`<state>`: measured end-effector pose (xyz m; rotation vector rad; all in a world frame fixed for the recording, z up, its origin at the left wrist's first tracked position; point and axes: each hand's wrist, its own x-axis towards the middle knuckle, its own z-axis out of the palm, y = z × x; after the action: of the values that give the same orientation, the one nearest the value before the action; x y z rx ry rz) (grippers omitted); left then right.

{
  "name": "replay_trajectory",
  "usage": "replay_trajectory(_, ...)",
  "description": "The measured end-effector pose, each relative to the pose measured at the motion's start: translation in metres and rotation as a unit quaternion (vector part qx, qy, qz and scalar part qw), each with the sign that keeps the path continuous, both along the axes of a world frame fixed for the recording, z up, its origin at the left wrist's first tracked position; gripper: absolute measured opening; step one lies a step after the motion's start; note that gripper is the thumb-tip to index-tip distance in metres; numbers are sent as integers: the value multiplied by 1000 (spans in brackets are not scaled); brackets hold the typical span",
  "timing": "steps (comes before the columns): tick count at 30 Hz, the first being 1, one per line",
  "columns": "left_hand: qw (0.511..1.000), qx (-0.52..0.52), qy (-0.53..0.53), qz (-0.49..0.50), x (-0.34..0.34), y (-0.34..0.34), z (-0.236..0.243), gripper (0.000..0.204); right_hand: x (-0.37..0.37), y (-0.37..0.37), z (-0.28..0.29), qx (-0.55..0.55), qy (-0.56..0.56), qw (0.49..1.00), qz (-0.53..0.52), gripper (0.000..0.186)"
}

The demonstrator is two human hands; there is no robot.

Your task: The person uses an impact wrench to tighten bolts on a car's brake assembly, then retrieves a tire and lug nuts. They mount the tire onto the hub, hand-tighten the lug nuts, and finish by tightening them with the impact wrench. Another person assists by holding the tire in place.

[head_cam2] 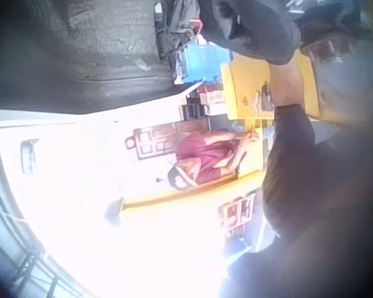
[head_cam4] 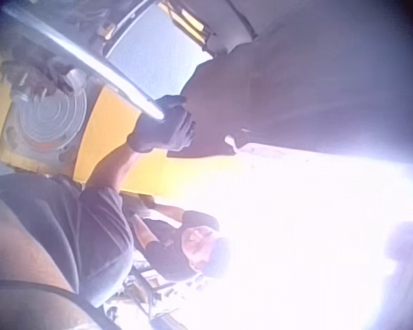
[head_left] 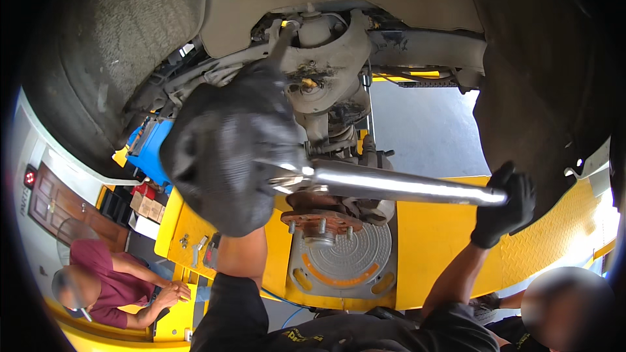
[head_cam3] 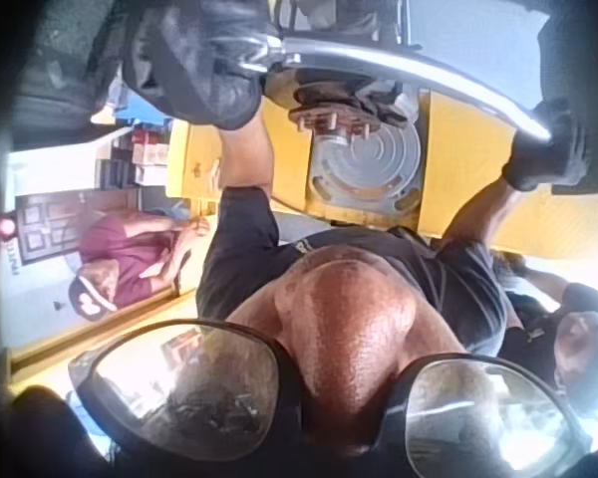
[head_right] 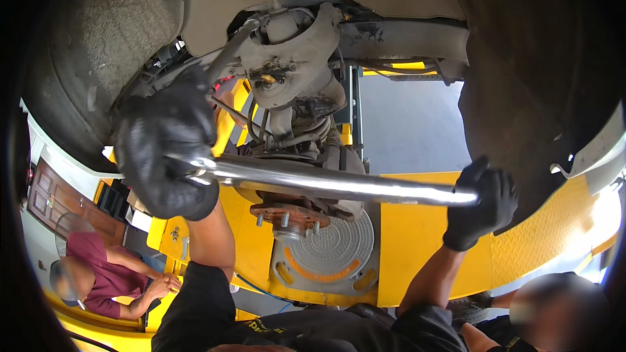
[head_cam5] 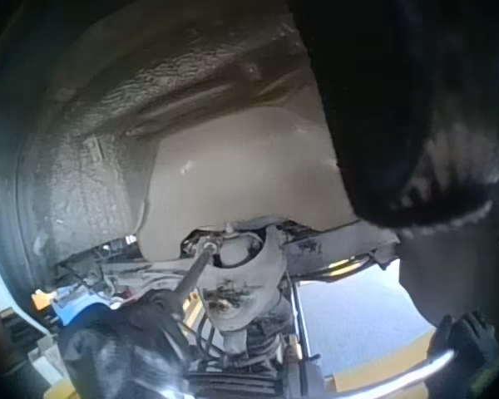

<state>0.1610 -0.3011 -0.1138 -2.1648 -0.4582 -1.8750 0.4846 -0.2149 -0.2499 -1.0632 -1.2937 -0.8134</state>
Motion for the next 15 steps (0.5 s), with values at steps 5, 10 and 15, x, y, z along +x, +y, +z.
replay_trajectory(5,995,-78,-62,6,32,13,-12,15,-7,3,-48,-19,55,997,44,35)
replay_trajectory(10,975,-209,-39,-59,10,42,-9,16,-26,14,-69,-75,82,991,73,36)
replay_trajectory(15,981,-195,-14,-5,6,43,-11,25,-20,34,-52,11,41,999,2,32)
